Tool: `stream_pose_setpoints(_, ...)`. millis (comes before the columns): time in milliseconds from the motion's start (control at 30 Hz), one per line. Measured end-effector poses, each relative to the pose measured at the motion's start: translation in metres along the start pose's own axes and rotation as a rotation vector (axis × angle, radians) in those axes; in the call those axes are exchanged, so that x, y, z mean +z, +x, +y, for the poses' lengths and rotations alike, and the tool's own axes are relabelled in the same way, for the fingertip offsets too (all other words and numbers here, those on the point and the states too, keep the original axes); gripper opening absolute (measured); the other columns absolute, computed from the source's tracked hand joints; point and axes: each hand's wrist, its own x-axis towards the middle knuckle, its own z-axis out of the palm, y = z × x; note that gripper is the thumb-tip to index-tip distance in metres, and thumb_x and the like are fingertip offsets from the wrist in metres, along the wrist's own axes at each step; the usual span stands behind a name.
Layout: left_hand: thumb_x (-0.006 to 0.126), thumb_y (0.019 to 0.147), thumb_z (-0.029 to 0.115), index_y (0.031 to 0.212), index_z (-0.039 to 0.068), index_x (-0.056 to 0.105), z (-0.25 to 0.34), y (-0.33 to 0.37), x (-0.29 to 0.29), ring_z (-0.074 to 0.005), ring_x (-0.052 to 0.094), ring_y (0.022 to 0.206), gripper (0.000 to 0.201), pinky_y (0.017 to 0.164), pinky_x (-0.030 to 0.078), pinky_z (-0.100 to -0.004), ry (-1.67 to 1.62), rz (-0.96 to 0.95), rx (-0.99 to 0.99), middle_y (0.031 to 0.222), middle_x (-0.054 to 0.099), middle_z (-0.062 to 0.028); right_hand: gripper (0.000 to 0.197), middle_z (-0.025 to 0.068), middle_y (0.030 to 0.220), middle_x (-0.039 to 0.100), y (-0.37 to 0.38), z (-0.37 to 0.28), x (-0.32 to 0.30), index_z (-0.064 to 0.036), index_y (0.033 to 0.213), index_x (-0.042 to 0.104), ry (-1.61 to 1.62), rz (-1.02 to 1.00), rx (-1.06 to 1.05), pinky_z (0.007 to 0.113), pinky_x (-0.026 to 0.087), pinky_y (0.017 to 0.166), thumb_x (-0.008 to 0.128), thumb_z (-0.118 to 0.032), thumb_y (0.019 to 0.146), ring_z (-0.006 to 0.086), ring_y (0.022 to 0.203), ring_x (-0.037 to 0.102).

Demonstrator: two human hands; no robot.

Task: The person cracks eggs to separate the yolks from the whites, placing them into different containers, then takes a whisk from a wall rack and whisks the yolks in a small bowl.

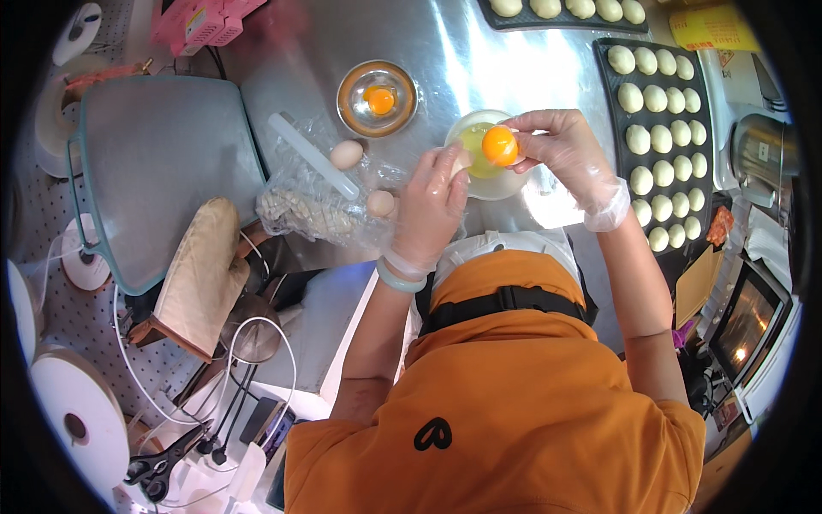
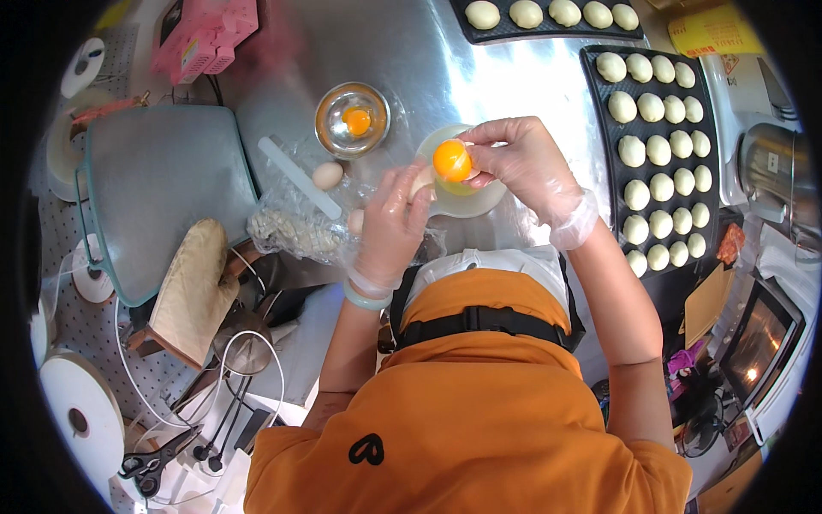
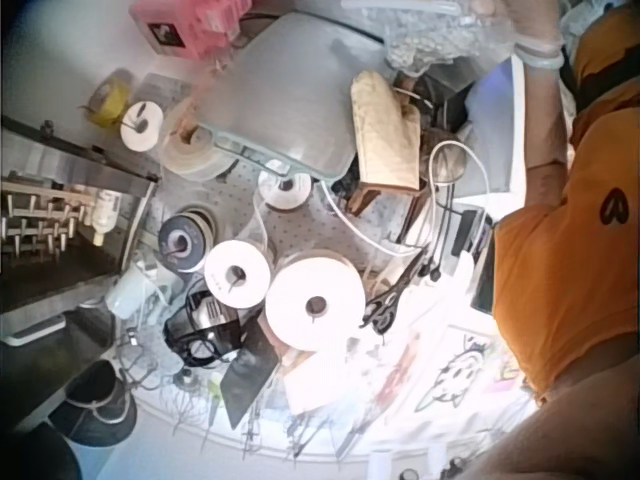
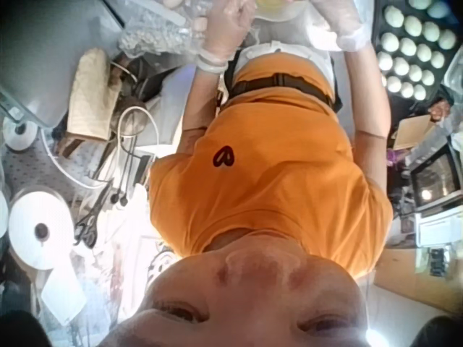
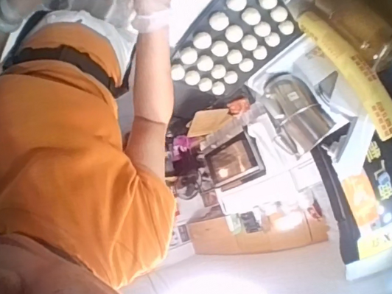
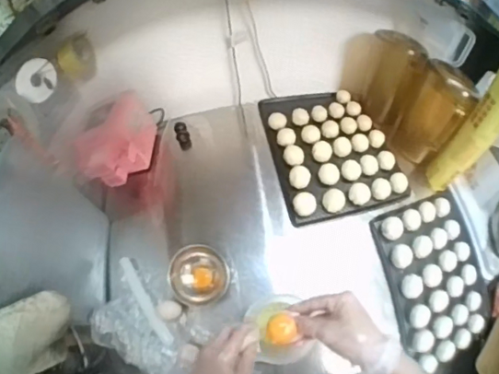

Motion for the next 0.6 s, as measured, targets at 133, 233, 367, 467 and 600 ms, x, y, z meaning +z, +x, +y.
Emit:
stream_pose_setpoints(133, 0.054, 0.091, 0.011, 0.119, -0.002, 0.056, -0.004, -0.006, 0.003, -0.0334, 0.061, 0.091, 0.031, 0.079, 0.050, -0.0361, 0.038, 0.024, 0.076, 0.104, 0.058, -0.0188, 0.019, 0.0117, 0.082, 0.069, -0.002, -0.015, 0.006, 0.0084, 0.101, 0.067, -0.046, -0.036, -0.014, 0.021, 0.054, 0.062, 0.063, -0.002, 0.086, 0.0101, 0.064, 0.064)
stream_pose_setpoints(233, 0.054, 0.091, 0.011, 0.118, -0.002, 0.056, -0.004, -0.006, 0.004, -0.0325, 0.061, 0.090, 0.030, 0.079, 0.050, -0.0355, -0.092, 0.103, 0.058, 0.105, 0.058, -0.0187, 0.020, 0.0119, 0.083, 0.069, -0.005, -0.022, 0.009, 0.0081, 0.103, 0.067, -0.020, -0.066, -0.015, 0.021, 0.055, 0.063, 0.063, -0.003, 0.087, 0.0104, 0.065, 0.064)
stream_pose_setpoints(367, 0.055, 0.090, 0.011, 0.118, -0.002, 0.056, -0.006, -0.012, 0.003, -0.0336, 0.061, 0.091, 0.030, 0.080, 0.049, -0.0352, -0.386, 0.070, -0.171, 0.106, 0.059, -0.0188, 0.021, 0.0119, 0.083, 0.069, -0.002, -0.038, 0.017, 0.0085, 0.104, 0.066, -0.051, -0.126, -0.032, 0.021, 0.055, 0.064, 0.062, -0.005, 0.088, 0.0103, 0.066, 0.065)
stream_pose_setpoints(467, 0.056, 0.090, 0.011, 0.118, -0.001, 0.056, -0.011, -0.018, 0.011, -0.0345, 0.061, 0.092, 0.030, 0.081, 0.049, -0.0357, -0.327, 0.061, -0.073, 0.107, 0.059, -0.0186, 0.022, 0.0116, 0.083, 0.069, 0.012, -0.049, 0.032, 0.0089, 0.104, 0.066, -0.104, -0.169, -0.082, 0.021, 0.055, 0.064, 0.061, -0.006, 0.088, 0.0101, 0.066, 0.065)
stream_pose_setpoints(600, 0.054, 0.091, 0.010, 0.120, 0.001, 0.055, -0.008, -0.024, 0.015, -0.0360, 0.060, 0.093, 0.031, 0.080, 0.049, -0.0374, -0.181, 0.092, 0.054, 0.109, 0.058, -0.0181, 0.022, 0.0114, 0.082, 0.069, 0.048, -0.054, 0.061, 0.0093, 0.103, 0.066, -0.178, -0.213, -0.144, 0.021, 0.054, 0.063, 0.061, -0.006, 0.088, 0.0102, 0.065, 0.065)
